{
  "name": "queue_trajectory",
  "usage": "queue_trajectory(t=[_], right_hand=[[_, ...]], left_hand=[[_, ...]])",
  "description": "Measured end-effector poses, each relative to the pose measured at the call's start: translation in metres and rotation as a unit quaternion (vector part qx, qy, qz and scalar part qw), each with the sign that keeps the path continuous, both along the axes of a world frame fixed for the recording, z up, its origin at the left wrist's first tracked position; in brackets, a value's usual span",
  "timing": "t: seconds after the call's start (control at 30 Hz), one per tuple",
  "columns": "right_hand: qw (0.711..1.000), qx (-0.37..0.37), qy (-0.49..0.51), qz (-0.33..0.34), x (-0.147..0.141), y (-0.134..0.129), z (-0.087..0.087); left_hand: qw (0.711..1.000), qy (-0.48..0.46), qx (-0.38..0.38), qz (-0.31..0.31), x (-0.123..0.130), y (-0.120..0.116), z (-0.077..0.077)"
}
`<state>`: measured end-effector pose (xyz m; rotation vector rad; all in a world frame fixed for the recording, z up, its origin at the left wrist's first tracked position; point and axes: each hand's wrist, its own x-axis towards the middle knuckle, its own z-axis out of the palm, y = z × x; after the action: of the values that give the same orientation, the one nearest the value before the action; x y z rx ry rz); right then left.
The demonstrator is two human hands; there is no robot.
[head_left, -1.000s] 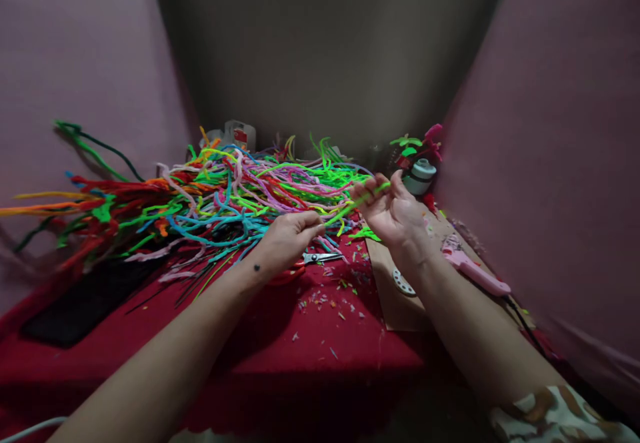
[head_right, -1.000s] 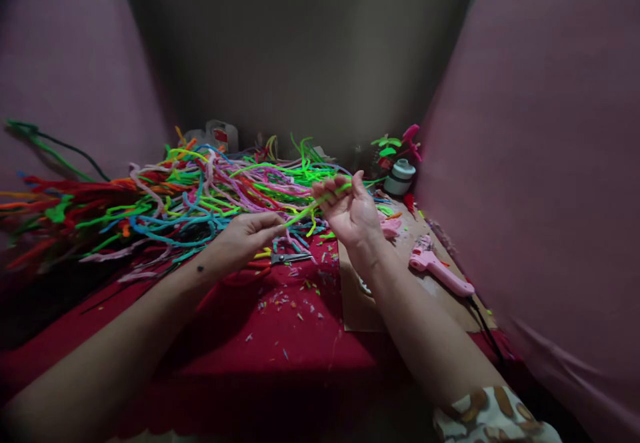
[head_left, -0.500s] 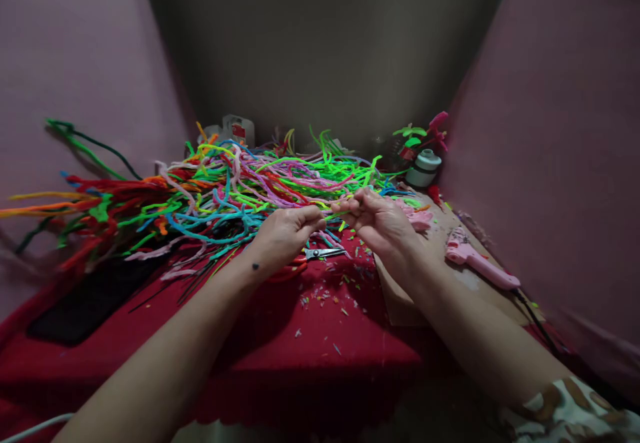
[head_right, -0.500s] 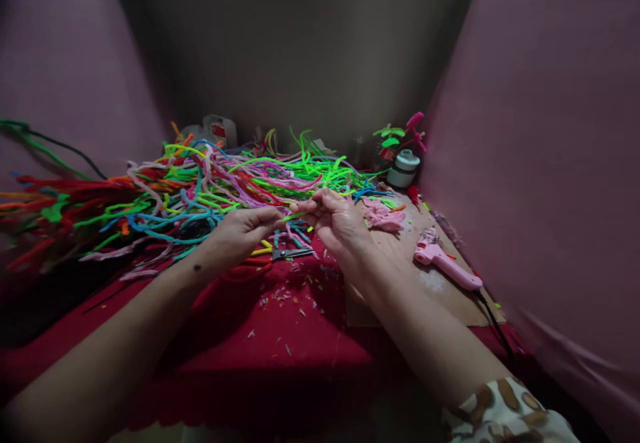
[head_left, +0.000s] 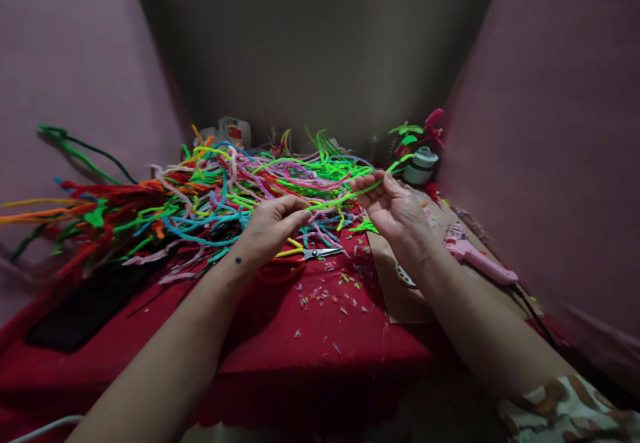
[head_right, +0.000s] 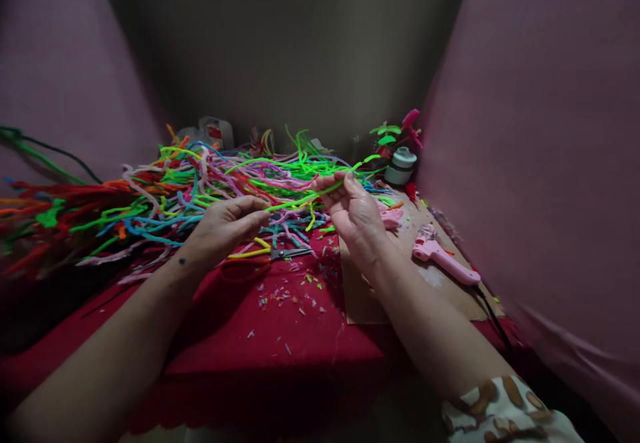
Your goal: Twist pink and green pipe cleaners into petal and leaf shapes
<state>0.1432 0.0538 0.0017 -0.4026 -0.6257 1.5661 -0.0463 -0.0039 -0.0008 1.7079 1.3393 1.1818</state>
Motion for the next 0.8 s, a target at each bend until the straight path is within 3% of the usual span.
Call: queue_trajectory(t=[0.2, 0.33, 0.43, 0.5, 0.6, 0.67, 0.73, 0.8], right_hand=[[0.977, 0.063, -0.165, 0.123, -0.022, -0.020, -0.019], [0.969, 0.076, -0.213, 0.099, -0.026, -0.025, -0.027], [0.934, 0.128, -0.327, 0.069, -0.023, -0.033, -0.023], [0.869, 0.244, -0.429, -0.030, -0.021, -0.040, -0.019], [0.698, 0.449, -0.515, -0.214, -0.021, -0.046, -0.016], [0.600, 0.512, -0.563, -0.246, -0.022, -0.045, -0.018], [0.547, 0.514, -0.615, -0.242, -0.022, -0.042, -0.021], [0.524, 0.483, -0.658, -0.243, -0.022, -0.042, -0.024]], left_hand=[[0.999, -0.041, 0.017, -0.031, 0.007, 0.000, -0.005], [0.999, -0.022, 0.021, -0.043, 0.006, 0.002, -0.008], [0.999, -0.005, 0.033, -0.008, 0.003, 0.003, -0.009], [0.999, 0.009, 0.047, 0.003, 0.002, 0.003, -0.009], [0.995, 0.044, 0.085, -0.011, 0.000, 0.003, -0.009], [0.990, 0.065, 0.118, -0.035, 0.000, 0.003, -0.009], [0.987, 0.080, 0.132, -0.049, -0.001, 0.002, -0.008], [0.990, 0.069, 0.117, -0.043, -0.001, 0.001, -0.007]])
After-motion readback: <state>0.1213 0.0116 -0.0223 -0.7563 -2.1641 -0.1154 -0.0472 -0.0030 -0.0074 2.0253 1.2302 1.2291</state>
